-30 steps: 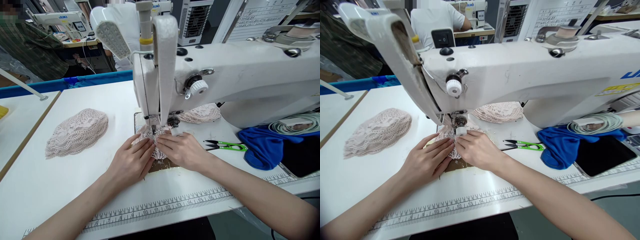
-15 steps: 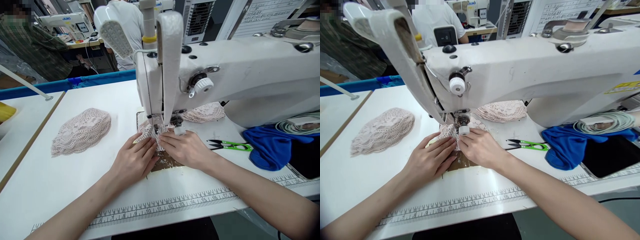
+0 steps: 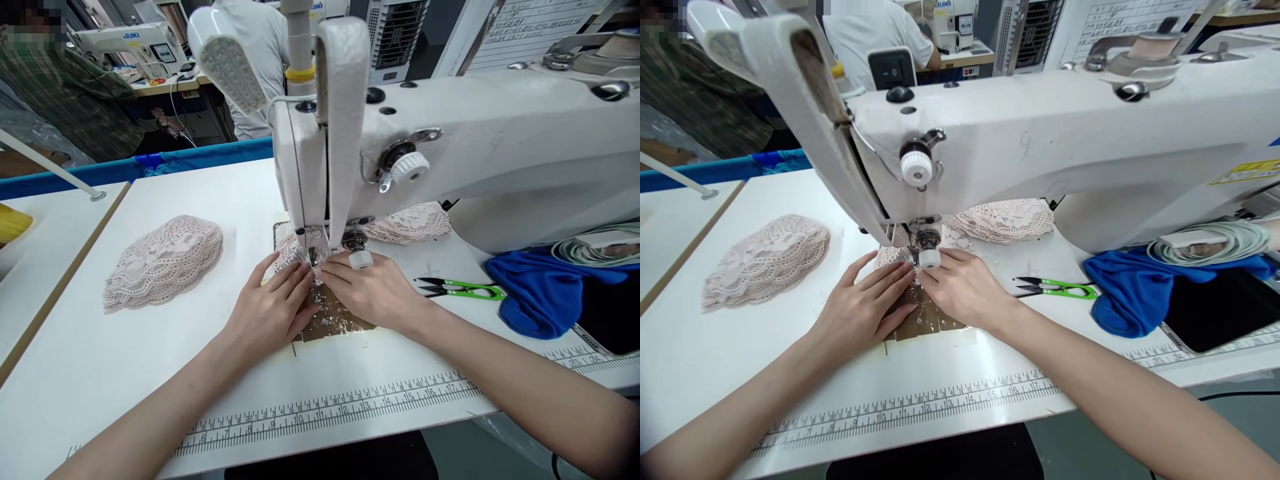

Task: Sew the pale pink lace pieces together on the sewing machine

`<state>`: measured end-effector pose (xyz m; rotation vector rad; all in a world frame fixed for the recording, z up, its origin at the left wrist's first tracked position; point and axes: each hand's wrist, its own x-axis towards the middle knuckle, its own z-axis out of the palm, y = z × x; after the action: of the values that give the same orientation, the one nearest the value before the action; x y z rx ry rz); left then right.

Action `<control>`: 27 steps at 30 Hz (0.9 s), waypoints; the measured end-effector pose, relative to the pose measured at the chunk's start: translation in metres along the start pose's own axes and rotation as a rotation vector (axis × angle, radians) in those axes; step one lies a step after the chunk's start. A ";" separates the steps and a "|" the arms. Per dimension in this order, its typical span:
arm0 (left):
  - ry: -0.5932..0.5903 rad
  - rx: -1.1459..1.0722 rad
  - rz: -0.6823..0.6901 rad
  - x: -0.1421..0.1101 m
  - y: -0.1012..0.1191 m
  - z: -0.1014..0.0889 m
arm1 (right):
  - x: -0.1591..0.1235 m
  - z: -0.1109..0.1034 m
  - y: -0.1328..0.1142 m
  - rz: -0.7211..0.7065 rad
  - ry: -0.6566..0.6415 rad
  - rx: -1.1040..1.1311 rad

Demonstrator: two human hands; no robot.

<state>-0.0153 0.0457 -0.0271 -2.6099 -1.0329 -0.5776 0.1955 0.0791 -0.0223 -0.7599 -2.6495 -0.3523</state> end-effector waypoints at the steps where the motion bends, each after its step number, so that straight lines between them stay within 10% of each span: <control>1: 0.002 0.004 0.004 0.000 0.001 -0.001 | -0.001 0.000 -0.001 0.008 0.013 0.013; 27: -0.022 0.019 -0.094 0.002 -0.005 0.003 | 0.001 0.007 -0.002 0.072 0.041 -0.012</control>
<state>-0.0167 0.0519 -0.0286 -2.5679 -1.1671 -0.5579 0.1921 0.0804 -0.0284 -0.8403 -2.5764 -0.3615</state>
